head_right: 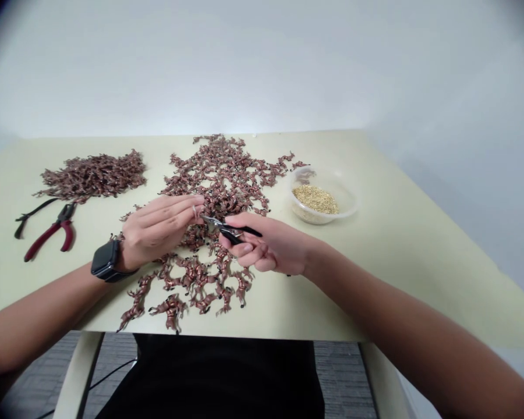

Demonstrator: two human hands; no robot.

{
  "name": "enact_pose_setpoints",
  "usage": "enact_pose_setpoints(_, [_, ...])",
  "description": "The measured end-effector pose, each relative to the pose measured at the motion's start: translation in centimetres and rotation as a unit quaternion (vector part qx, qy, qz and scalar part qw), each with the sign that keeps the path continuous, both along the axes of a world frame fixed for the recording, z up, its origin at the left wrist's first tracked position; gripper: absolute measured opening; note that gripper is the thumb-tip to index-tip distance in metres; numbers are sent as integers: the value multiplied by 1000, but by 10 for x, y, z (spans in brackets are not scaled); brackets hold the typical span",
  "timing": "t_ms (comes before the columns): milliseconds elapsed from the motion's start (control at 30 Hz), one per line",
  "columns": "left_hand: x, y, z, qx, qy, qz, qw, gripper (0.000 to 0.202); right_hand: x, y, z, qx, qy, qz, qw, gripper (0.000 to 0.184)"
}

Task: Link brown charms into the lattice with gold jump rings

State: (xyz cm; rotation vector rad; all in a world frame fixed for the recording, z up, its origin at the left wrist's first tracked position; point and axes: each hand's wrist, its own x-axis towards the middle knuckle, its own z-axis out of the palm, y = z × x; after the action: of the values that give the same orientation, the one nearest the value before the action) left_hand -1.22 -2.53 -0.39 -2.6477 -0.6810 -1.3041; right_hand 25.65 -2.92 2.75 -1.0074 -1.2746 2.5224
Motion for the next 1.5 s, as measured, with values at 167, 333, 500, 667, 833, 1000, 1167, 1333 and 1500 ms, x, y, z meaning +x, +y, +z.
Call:
enact_pose_setpoints(167, [3, 3, -1, -12, -43, 18, 999, 36, -2, 0, -5, 97, -12, -45, 994, 36])
enact_pose_setpoints(333, [10, -5, -3, -184, -103, 57, 976, 25, -5, -7, -8, 534, -174, -93, 822, 25])
enact_pose_setpoints(500, [12, -7, -5, -326, -186, 81, 923, 29, -4, -8, -9, 650, -193, -79, 730, 19])
enact_pose_setpoints(667, [12, -6, -8, -370, -207, 68, 903, 30, -5, -6, -12, 670, -194, -79, 712, 19])
enact_pose_setpoints(833, [13, -7, -6, -376, -206, 49, 902, 27, -5, -7, -11, 662, -199, -72, 719, 21])
enact_pose_setpoints(1000, [12, -6, -8, -375, -202, 62, 903, 28, -4, -6, -12, 656, -200, -71, 724, 22])
enact_pose_setpoints(1167, [11, -5, -10, -370, -193, 63, 906, 29, -3, -5, -13, 662, -201, -76, 718, 23])
enact_pose_setpoints(1333, [12, -6, -9, -362, -180, 66, 912, 27, -3, -6, -11, 651, -205, -73, 728, 23])
enact_pose_setpoints(1500, [13, -8, -6, -338, -173, 80, 922, 28, -4, -7, -12, 621, -197, -78, 755, 24])
